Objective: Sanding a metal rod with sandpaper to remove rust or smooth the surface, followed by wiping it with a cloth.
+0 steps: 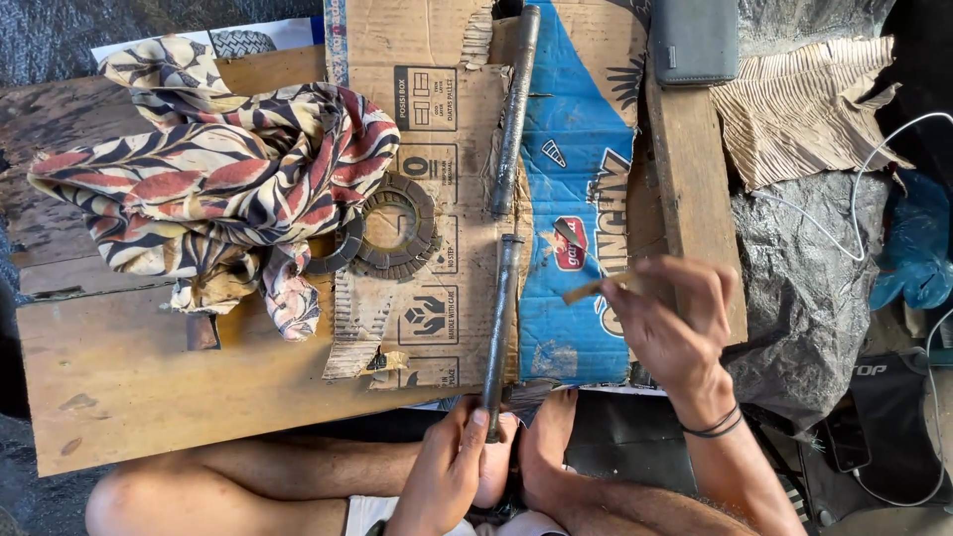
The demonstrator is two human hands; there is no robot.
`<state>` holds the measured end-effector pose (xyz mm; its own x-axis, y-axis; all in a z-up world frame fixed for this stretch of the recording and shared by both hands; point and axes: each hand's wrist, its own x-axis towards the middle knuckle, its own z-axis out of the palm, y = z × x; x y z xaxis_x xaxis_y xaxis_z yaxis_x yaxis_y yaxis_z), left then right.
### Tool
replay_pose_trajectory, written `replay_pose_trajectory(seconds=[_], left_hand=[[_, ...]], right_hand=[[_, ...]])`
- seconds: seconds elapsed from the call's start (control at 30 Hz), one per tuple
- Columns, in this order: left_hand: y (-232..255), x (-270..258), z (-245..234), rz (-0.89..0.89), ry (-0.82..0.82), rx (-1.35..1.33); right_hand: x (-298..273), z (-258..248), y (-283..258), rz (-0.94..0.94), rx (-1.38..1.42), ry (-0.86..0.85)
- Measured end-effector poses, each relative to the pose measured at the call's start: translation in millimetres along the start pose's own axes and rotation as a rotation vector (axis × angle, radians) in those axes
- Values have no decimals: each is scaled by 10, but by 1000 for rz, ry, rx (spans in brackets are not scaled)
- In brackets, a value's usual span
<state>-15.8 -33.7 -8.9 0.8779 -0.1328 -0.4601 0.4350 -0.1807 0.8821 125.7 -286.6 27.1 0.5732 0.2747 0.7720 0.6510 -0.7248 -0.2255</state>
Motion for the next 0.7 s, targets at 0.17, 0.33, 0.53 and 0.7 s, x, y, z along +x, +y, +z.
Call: replay_pose_trajectory(seconds=[0.17,0.33,0.53,0.7], left_hand=[[67,-88,-249,-33,107,699],[683,-248,-319,269,245,352],[1161,-127,-118,283,-53,-155],[1120,42,22,199,-173,-417]], right_hand=[[-263,-55,-10,-89,-24,158],[-237,-74,-166,-181,58,239],[-240,-140,-287,-195,45,187],[-211,-102,-355,-130,109,172]])
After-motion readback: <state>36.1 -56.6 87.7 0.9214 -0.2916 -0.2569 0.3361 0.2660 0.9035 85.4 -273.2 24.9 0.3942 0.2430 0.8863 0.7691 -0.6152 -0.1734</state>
